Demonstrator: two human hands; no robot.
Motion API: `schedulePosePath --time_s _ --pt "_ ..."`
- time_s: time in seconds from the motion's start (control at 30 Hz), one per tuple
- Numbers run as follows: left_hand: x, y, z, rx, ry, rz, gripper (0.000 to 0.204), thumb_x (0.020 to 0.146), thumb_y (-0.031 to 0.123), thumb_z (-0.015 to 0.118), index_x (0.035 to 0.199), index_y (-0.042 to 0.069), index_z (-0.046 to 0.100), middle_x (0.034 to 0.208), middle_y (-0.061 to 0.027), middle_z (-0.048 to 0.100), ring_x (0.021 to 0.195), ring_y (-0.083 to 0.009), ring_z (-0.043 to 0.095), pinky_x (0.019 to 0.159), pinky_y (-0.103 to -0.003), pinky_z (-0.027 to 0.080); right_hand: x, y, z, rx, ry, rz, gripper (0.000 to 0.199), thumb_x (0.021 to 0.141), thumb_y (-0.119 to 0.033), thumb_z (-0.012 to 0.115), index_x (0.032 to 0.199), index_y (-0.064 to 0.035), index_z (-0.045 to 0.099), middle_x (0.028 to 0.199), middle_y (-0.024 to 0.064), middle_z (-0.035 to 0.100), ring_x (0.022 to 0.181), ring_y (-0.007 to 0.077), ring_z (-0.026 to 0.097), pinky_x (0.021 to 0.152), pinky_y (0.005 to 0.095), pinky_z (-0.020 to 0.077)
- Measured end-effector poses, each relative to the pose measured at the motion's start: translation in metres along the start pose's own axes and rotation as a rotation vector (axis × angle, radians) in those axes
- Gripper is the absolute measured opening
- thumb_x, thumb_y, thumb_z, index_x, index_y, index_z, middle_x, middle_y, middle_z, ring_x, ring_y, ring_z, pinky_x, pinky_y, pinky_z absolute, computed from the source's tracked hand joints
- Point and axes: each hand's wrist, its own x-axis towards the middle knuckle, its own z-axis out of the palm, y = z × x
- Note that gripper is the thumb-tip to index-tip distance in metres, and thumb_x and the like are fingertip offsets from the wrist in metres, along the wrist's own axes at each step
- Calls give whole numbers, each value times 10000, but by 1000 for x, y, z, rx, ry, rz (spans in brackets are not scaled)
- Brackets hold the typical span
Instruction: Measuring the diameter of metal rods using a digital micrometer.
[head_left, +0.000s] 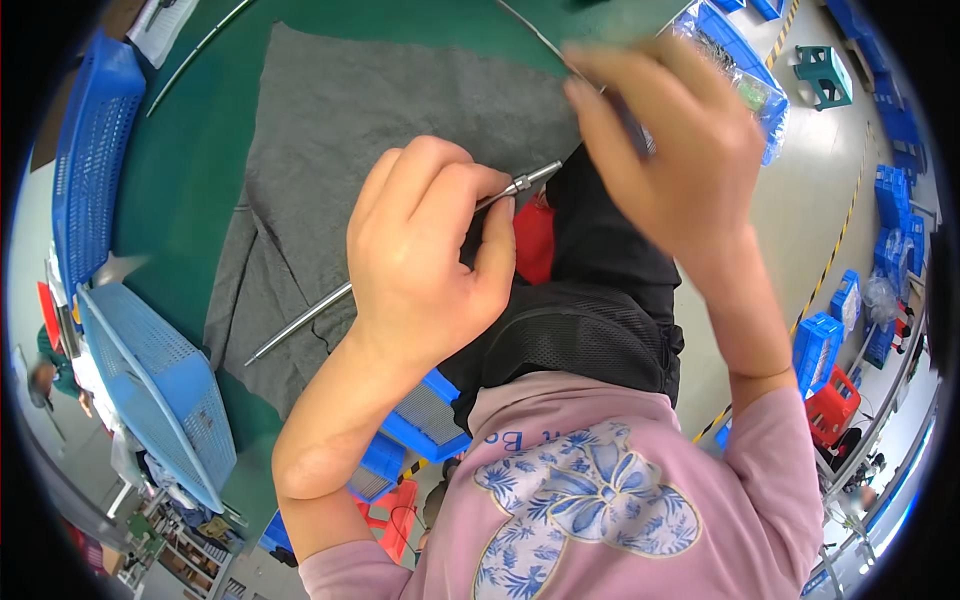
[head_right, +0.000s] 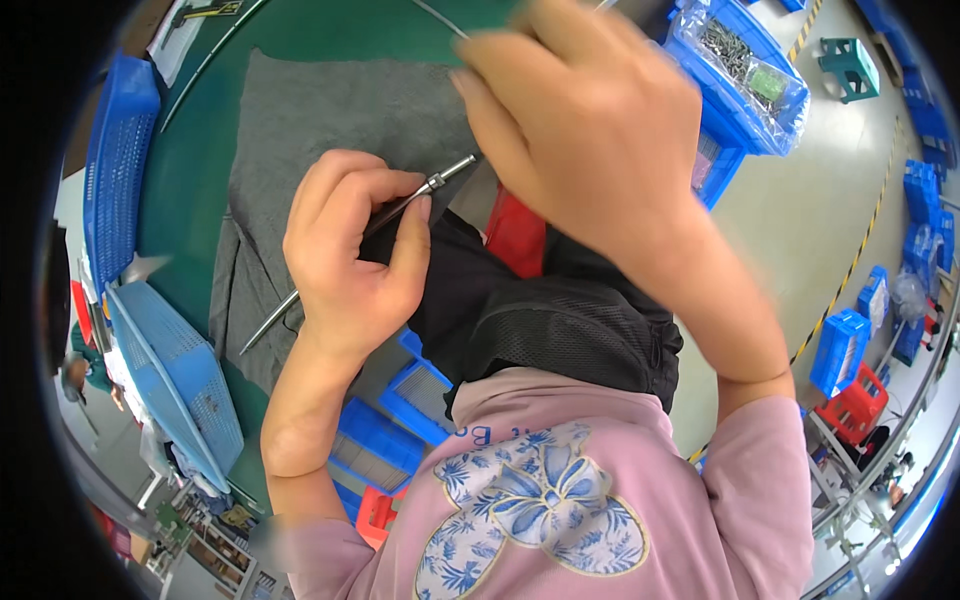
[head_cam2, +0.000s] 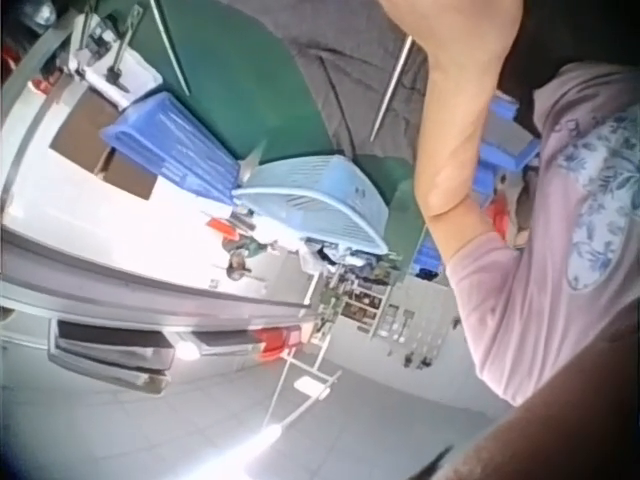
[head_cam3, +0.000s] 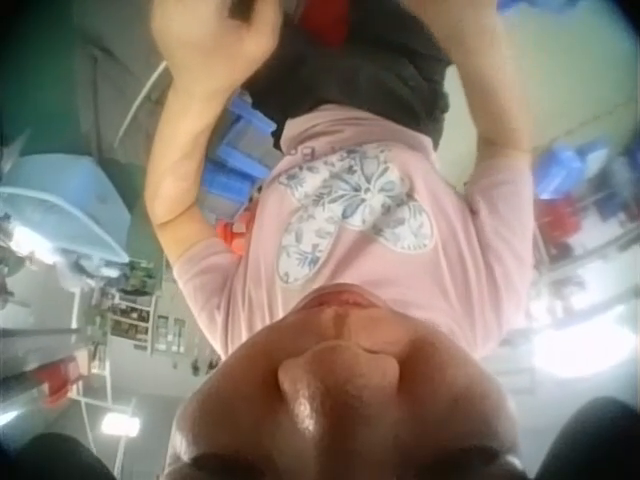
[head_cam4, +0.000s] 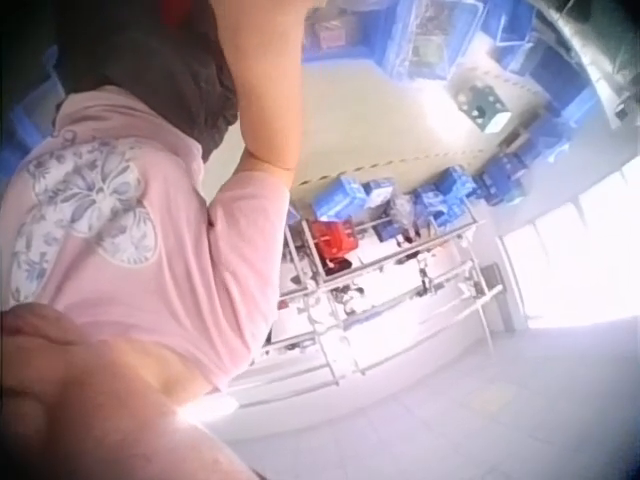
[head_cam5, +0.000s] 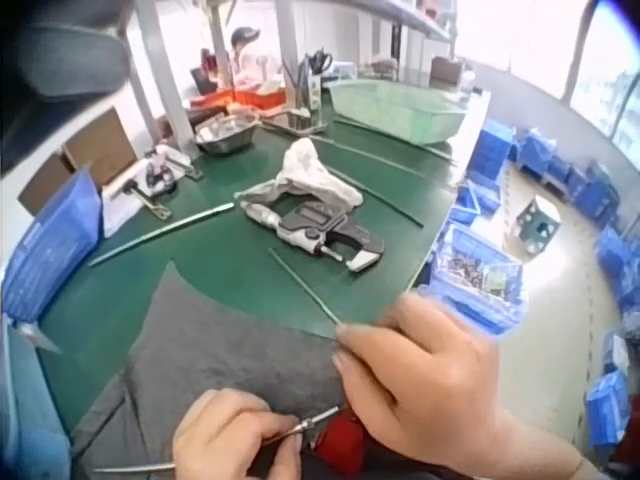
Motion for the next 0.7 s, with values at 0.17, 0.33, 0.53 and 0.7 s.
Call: schedulePosePath --time_s 0.17,0.33,0.53,0.7 --pt "0 1 -8 -5 25 -28 171 563 -58 603 700 15 531 690 -80 492 587 -214 483 515 -289 389 -23 -14 19 365 13 262 102 623 -64 639 700 -68 571 656 39 516 545 220 502 480 300 407" --pt "14 8 8 40 -65 -9 160 616 -12 584 758 -1 512 781 -159 511 718 -325 504 636 -381 415 -24 -21 0 407 -73 222 104 633 -25 614 729 -53 588 726 76 521 687 220 517 576 306 435" --pt "-8 -4 -9 198 -2 242 172 762 89 540 855 -51 504 852 -189 531 814 -332 516 727 -383 421 -11 -45 16 579 -240 379 159 591 -212 583 625 -57 601 717 113 552 701 293 543 592 403 445" --pt "-9 7 -28 284 -23 243 262 839 240 510 799 -19 515 756 -162 505 660 -289 514 624 -375 431 6 -29 57 521 -391 135 203 592 -212 561 572 -13 597 579 177 558 553 322 538 518 410 422"
